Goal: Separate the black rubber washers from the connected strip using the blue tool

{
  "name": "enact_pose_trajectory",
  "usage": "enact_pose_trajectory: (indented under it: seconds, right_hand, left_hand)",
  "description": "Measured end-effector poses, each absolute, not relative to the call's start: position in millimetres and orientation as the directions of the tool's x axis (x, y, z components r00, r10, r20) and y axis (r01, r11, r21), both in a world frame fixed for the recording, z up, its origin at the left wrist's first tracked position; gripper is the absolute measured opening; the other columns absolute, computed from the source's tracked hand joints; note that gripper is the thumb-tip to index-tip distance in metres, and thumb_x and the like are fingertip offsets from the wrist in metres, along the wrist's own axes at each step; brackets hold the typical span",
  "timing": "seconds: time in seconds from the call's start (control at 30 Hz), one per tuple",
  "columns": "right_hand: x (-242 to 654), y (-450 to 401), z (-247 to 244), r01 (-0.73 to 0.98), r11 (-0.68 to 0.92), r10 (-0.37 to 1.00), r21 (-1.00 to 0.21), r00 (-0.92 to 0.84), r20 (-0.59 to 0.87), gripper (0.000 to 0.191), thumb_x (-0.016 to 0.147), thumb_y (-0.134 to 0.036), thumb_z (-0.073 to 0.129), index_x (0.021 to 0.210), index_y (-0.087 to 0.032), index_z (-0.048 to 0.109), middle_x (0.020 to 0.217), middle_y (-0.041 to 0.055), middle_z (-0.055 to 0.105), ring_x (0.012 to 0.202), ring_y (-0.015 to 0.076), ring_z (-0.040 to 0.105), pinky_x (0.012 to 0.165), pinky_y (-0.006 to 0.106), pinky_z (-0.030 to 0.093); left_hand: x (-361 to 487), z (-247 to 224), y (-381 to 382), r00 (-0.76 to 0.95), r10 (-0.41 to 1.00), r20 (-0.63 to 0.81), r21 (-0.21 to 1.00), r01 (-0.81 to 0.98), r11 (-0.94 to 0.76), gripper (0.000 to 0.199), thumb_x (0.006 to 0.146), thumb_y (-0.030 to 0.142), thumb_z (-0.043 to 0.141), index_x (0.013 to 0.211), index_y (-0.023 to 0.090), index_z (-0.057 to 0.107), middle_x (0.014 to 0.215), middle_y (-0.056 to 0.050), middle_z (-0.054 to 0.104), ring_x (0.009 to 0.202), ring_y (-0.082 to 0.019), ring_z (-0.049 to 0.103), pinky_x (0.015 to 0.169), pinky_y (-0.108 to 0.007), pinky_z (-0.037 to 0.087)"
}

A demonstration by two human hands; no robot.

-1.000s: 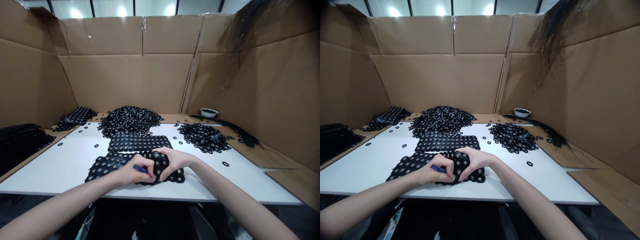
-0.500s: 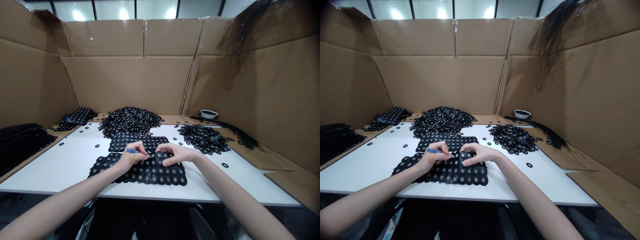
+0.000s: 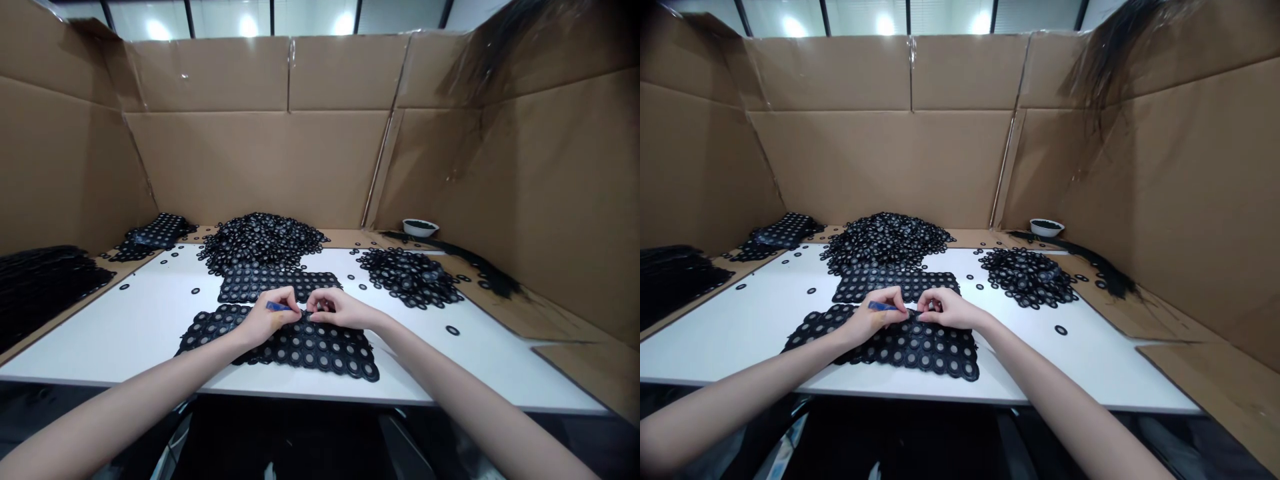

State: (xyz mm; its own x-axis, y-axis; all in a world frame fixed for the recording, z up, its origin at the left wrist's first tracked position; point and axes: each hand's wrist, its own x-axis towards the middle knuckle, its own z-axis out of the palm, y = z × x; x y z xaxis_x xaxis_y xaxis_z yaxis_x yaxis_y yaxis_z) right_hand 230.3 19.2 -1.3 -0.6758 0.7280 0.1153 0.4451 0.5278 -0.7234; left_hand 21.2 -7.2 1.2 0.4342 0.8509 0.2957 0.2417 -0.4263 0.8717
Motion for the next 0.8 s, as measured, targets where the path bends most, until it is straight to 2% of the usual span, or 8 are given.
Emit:
enact_pose_trajectory:
  seconds: [0.37,0.8]
  right_hand:
    - [225.8,16.4,-0.2,0.432,0.536,0.720,-0.725,-0.682,0.126,0.011,0.078,-0.025,0.060,0.077,-0.017,0.054,0.076,0.0002,0.054,0.067,0.0128,0.045,0.061,0.025,0.037]
    - [224.7,16.6,-2.0,0.420,0.538,0.718,-0.731,-0.682,0.138,0.008,0.077,-0.023,0.059,0.079,-0.016,0.056,0.077,0.0003,0.055,0.066,0.0123,0.044,0.061,0.024,0.036]
  left_hand:
    - [20.7,0.6,-9.0,0.493,0.810,0.317,0.843,0.245,-0.479,0.013,0.074,0.018,0.059,0.062,0.013,0.055,0.064,0.002,0.054,0.066,-0.013,0.047,0.066,-0.023,0.034]
    - [20.3,-2.5,-8.4,0.507,0.793,0.339,0.828,0.240,-0.507,0.014,0.075,0.015,0.056,0.062,0.013,0.052,0.064,0.002,0.054,0.066,-0.013,0.047,0.065,-0.022,0.034]
